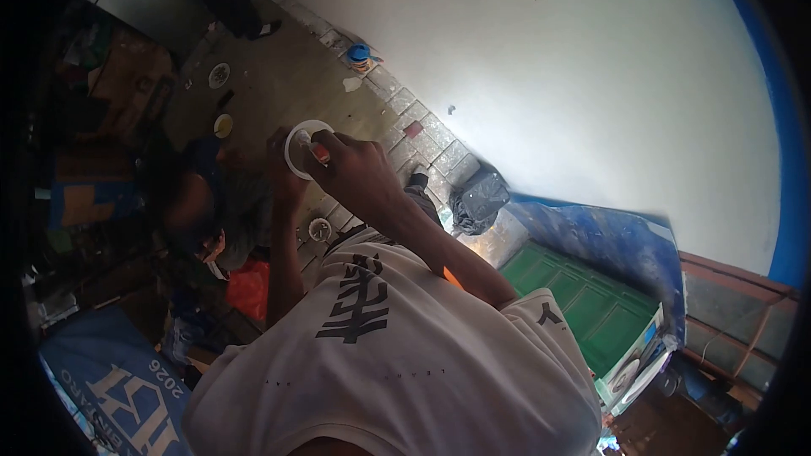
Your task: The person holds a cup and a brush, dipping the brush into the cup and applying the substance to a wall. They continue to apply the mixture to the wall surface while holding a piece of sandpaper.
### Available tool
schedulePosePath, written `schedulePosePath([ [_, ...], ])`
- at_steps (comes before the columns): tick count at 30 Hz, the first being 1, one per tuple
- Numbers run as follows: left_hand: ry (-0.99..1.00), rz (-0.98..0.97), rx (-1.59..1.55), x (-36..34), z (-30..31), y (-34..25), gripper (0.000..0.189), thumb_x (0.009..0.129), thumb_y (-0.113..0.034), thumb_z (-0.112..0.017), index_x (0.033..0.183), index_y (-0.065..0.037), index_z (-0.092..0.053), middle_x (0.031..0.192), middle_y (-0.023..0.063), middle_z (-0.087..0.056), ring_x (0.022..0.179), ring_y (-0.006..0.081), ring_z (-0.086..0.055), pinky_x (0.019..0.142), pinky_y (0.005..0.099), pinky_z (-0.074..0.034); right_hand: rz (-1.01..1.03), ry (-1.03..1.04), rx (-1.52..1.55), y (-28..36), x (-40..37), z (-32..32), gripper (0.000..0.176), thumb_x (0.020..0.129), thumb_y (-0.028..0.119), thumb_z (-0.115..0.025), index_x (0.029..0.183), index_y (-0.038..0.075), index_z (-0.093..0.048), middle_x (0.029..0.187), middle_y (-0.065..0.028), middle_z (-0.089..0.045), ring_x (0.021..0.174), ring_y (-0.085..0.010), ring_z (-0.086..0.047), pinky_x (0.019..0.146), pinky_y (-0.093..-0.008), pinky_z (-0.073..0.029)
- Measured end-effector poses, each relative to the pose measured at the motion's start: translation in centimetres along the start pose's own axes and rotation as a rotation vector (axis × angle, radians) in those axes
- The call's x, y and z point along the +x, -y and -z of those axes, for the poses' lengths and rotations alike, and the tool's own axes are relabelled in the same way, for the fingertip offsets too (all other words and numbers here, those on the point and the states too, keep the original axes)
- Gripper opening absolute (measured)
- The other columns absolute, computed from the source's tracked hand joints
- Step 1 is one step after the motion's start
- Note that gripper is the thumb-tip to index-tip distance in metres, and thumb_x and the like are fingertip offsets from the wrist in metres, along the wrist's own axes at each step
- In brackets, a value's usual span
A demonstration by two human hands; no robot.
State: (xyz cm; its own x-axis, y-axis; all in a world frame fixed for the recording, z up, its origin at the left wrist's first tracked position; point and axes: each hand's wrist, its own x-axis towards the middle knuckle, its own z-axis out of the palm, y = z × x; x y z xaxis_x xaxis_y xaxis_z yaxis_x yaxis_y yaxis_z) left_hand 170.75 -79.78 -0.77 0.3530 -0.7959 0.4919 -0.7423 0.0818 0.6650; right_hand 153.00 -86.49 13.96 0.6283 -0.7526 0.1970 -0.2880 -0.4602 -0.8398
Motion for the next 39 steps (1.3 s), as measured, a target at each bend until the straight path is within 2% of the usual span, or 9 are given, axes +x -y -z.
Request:
schedulePosePath([
  [1,0.025,0.003,0.009,0.1,-0.1,0.1,0.07,0.069,-0.002,-0.088,0.129,-0.004,-0.054,0.123,0.0123,-0.053,0.113,0.032,-0.059,0.099,0.0428,-0.051,-0.006,-0.006,-0.001,-0.3,0.0,0.0,0.025,0.09,0.017,-0.069,0.109,0.001,-0.065,0.092,-0.0203,-0.072,0.077,-0.0393,-0.072,0.069,-0.0448,-0.058],
  [3,0.03,-0.019,0.002,0.4,-0.5,-0.1,0.069,0.069,-0.002,-0.089,0.128,-0.004,-0.053,0.123,0.0123,-0.053,0.113,0.0313,-0.06,0.098,0.0421,-0.051,0.029,-0.049,-0.044,-0.9,0.0,0.0,0.031,0.092,0.021,-0.073,0.115,0.001,-0.068,0.087,-0.0179,-0.074,0.072,-0.0282,-0.075,0.066,-0.0357,-0.059],
  [10,0.097,0.085,-0.215,1.5,-1.4,-1.4,0.065,0.073,-0.002,-0.087,0.128,-0.004,-0.052,0.122,0.0118,-0.055,0.112,0.0274,-0.062,0.096,0.0386,-0.053,-0.054,-0.093,-0.058,-1.0,-0.5,1.1,0.028,0.092,0.022,-0.074,0.113,0.003,-0.069,0.085,-0.0172,-0.074,0.068,-0.0288,-0.075,0.065,-0.0361,-0.06],
  [13,0.083,0.012,-0.226,1.9,-2.5,-1.2,0.065,0.073,-0.002,-0.087,0.127,-0.004,-0.052,0.123,0.0114,-0.056,0.113,0.0266,-0.062,0.096,0.0391,-0.053,-0.085,-0.112,-0.075,-0.5,-0.9,2.0,0.027,0.091,0.021,-0.074,0.111,0.004,-0.07,0.083,-0.0168,-0.074,0.066,-0.0271,-0.075,0.062,-0.0353,-0.06],
  [22,0.142,0.073,-0.367,5.4,-6.5,-1.3,0.071,0.07,-0.005,-0.089,0.132,-0.004,-0.053,0.126,0.0134,-0.057,0.118,0.0287,-0.06,0.1,0.0392,-0.051,-0.11,-0.282,-0.086,-2.2,0.1,5.4,0.024,0.091,0.016,-0.076,0.11,0.002,-0.072,0.081,-0.0127,-0.075,0.06,-0.016,-0.072,0.057,-0.0295,-0.056],
  [28,0.218,-0.006,-0.263,10.0,-7.6,-1.2,0.083,0.065,-0.007,-0.093,0.135,-0.005,-0.048,0.126,0.0141,-0.057,0.118,0.0312,-0.06,0.101,0.041,-0.052,-0.192,-0.338,0.0,-5.1,3.0,7.9,0.023,0.094,0.016,-0.073,0.109,0.0,-0.072,0.078,-0.0085,-0.074,0.063,-0.0097,-0.069,0.057,-0.026,-0.055],
  [30,0.249,-0.039,-0.262,11.6,-8.3,-0.7,0.083,0.065,-0.007,-0.094,0.135,-0.005,-0.048,0.126,0.0138,-0.057,0.117,0.0309,-0.06,0.101,0.0409,-0.052,-0.445,-0.383,0.337,-6.3,4.0,8.7,0.022,0.095,0.021,-0.071,0.105,0.001,-0.073,0.078,-0.0078,-0.075,0.063,-0.0131,-0.071,0.059,-0.0288,-0.057],
  [32,0.268,-0.071,-0.274,13.4,-9.3,-0.8,0.084,0.065,-0.008,-0.094,0.135,-0.005,-0.049,0.126,0.0135,-0.057,0.117,0.0306,-0.061,0.1,0.0409,-0.052,-0.481,-0.402,0.397,-7.7,4.9,10.3,0.024,0.097,0.021,-0.07,0.103,-0.002,-0.073,0.076,-0.0056,-0.073,0.064,-0.0095,-0.069,0.055,-0.0271,-0.055],
  [39,0.375,-0.059,-0.376,18.8,-12.8,-2.0,0.082,0.064,-0.007,-0.094,0.134,-0.003,-0.05,0.125,0.0133,-0.059,0.116,0.0281,-0.062,0.099,0.0398,-0.052,-0.56,-0.612,0.774,-13.3,5.8,14.7,0.032,0.099,0.024,-0.067,0.104,-0.008,-0.068,0.081,-0.0153,-0.071,0.066,-0.016,-0.068,0.049,-0.0275,-0.054],
])
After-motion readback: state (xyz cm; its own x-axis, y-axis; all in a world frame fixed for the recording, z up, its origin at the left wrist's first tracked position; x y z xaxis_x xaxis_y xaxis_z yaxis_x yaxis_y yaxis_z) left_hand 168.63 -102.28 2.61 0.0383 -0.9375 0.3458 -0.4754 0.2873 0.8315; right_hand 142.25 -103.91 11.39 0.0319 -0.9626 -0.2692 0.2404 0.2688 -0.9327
